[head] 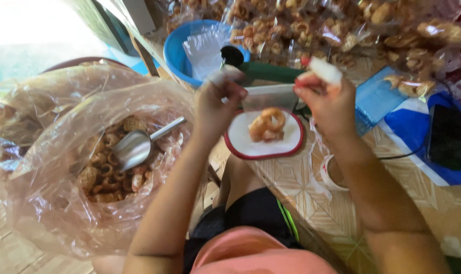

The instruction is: Packaging chicharron into small plastic bags and sealing them with a manual impulse sealer.

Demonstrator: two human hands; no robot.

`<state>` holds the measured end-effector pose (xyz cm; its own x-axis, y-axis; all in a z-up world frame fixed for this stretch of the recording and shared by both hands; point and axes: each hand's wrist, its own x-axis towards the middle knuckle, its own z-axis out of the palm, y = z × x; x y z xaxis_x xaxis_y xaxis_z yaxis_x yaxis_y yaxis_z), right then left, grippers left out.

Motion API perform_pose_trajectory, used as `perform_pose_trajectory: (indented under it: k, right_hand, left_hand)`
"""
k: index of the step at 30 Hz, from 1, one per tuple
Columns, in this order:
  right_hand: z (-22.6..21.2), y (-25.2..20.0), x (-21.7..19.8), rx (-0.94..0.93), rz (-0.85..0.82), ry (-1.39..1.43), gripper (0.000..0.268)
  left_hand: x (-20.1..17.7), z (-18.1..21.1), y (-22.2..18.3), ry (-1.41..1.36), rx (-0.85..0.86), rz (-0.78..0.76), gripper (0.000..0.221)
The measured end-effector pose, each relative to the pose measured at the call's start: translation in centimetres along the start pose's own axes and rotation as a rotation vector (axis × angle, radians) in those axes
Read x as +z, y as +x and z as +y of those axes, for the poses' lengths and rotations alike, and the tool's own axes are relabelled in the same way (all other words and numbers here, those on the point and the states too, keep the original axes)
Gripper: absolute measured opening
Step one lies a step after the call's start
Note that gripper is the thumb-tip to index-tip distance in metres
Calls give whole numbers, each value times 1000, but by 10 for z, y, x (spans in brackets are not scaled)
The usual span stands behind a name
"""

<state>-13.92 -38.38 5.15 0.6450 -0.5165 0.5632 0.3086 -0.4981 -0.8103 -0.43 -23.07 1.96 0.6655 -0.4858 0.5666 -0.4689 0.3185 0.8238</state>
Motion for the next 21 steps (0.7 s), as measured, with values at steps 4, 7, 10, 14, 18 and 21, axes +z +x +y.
perform_pose_trajectory:
  k: [4,7,10,14,18,21]
  right_hand:
    - [-10,22,34,-158,-126,-13,26]
    - [-24,41,56,-377,-267,-234,11]
    - [-25,61,81,-604,-339,-396,8]
    - [-15,101,114,-503,-684,-690,5]
    - [16,150,151,219,-1055,-579,47]
    - [55,175,164,463,-1197,-359,40]
  left_hand:
    - [-30,-10,4,-64,-220,45,29]
    - [-53,-14,5,-106,-340,90,28]
    - [-75,-23,5,-78,-414,81,29]
    - [-102,-38,17,38,-507,44,28]
    - [-114,-24,30,85,-622,15,23]
    - [-117,-42,41,87,-677,7,21]
